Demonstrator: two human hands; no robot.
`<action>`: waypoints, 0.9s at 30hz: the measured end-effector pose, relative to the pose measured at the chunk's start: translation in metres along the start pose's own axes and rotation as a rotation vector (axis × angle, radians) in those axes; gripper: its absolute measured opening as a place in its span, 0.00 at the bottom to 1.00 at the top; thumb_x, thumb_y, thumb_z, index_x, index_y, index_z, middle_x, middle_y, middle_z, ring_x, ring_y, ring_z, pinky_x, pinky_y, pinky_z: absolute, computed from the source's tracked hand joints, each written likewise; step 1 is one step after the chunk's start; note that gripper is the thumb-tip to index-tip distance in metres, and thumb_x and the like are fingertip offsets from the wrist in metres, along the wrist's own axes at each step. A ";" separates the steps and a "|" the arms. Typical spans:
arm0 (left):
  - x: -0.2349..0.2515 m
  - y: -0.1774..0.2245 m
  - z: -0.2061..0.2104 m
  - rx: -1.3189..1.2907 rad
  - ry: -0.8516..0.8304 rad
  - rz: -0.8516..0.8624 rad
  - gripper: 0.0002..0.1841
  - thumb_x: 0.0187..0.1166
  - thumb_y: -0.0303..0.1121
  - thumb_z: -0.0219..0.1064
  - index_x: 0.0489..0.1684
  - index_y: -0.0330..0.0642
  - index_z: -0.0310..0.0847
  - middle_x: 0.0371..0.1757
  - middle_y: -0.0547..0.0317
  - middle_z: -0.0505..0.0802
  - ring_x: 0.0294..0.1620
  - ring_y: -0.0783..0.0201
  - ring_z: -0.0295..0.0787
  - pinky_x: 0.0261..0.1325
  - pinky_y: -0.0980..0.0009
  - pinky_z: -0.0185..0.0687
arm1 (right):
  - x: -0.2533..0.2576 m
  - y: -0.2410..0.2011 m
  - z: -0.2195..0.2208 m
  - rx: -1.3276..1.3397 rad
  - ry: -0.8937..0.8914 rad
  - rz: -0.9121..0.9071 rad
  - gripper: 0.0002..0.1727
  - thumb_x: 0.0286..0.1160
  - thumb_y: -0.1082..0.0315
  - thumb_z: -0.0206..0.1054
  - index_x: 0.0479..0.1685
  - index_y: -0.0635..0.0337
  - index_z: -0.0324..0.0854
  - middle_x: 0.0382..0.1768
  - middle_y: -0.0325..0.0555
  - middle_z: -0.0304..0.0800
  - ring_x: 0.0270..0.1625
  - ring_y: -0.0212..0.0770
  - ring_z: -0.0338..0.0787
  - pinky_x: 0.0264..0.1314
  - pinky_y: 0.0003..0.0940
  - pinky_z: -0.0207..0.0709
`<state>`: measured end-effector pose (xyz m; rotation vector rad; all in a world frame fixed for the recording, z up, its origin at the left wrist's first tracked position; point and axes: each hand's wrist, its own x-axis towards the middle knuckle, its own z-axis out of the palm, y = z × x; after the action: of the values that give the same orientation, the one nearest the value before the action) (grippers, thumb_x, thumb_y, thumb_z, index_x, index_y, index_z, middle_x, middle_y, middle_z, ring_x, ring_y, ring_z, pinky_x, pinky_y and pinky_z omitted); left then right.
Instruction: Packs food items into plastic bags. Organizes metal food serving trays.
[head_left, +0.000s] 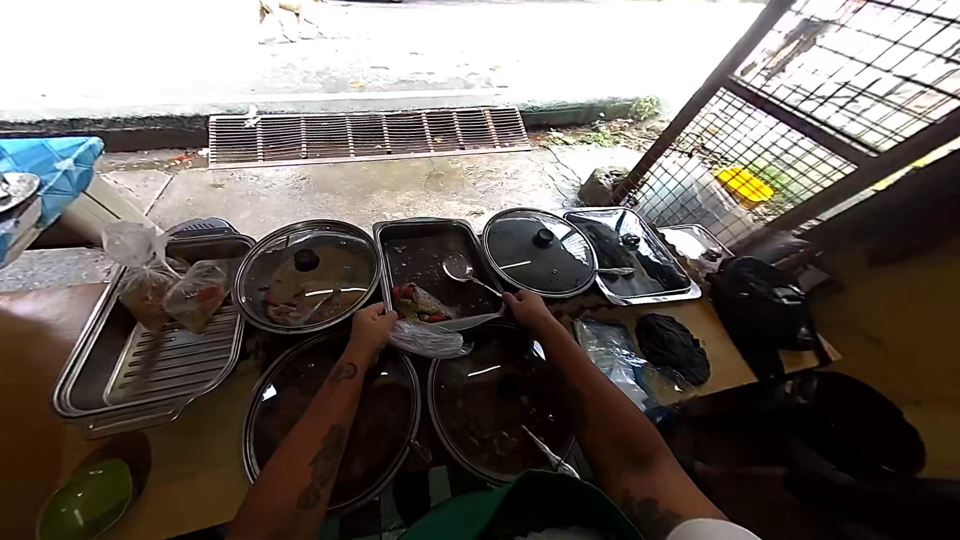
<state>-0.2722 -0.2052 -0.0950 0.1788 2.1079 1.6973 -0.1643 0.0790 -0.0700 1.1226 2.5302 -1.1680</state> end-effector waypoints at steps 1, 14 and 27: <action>0.001 0.000 0.000 0.008 0.005 0.000 0.09 0.83 0.22 0.61 0.53 0.29 0.86 0.38 0.50 0.90 0.36 0.68 0.84 0.45 0.68 0.81 | 0.000 0.000 0.000 0.005 0.002 -0.003 0.27 0.95 0.54 0.51 0.63 0.75 0.80 0.65 0.70 0.83 0.71 0.58 0.82 0.76 0.54 0.69; 0.017 -0.005 -0.003 0.103 0.024 0.044 0.07 0.84 0.25 0.63 0.45 0.33 0.87 0.30 0.53 0.86 0.31 0.64 0.80 0.41 0.63 0.77 | 0.012 0.007 0.015 0.127 0.027 0.009 0.26 0.94 0.55 0.53 0.61 0.75 0.81 0.60 0.69 0.85 0.65 0.57 0.85 0.72 0.53 0.73; 0.022 -0.012 -0.009 0.138 -0.020 0.100 0.08 0.84 0.26 0.64 0.45 0.35 0.90 0.32 0.52 0.90 0.31 0.64 0.83 0.41 0.61 0.80 | 0.023 0.022 0.020 0.174 -0.031 -0.008 0.25 0.95 0.56 0.53 0.62 0.73 0.81 0.59 0.69 0.85 0.63 0.57 0.85 0.71 0.54 0.74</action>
<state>-0.2936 -0.2081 -0.1105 0.3464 2.2355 1.5976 -0.1696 0.0879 -0.1060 1.1228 2.4512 -1.4188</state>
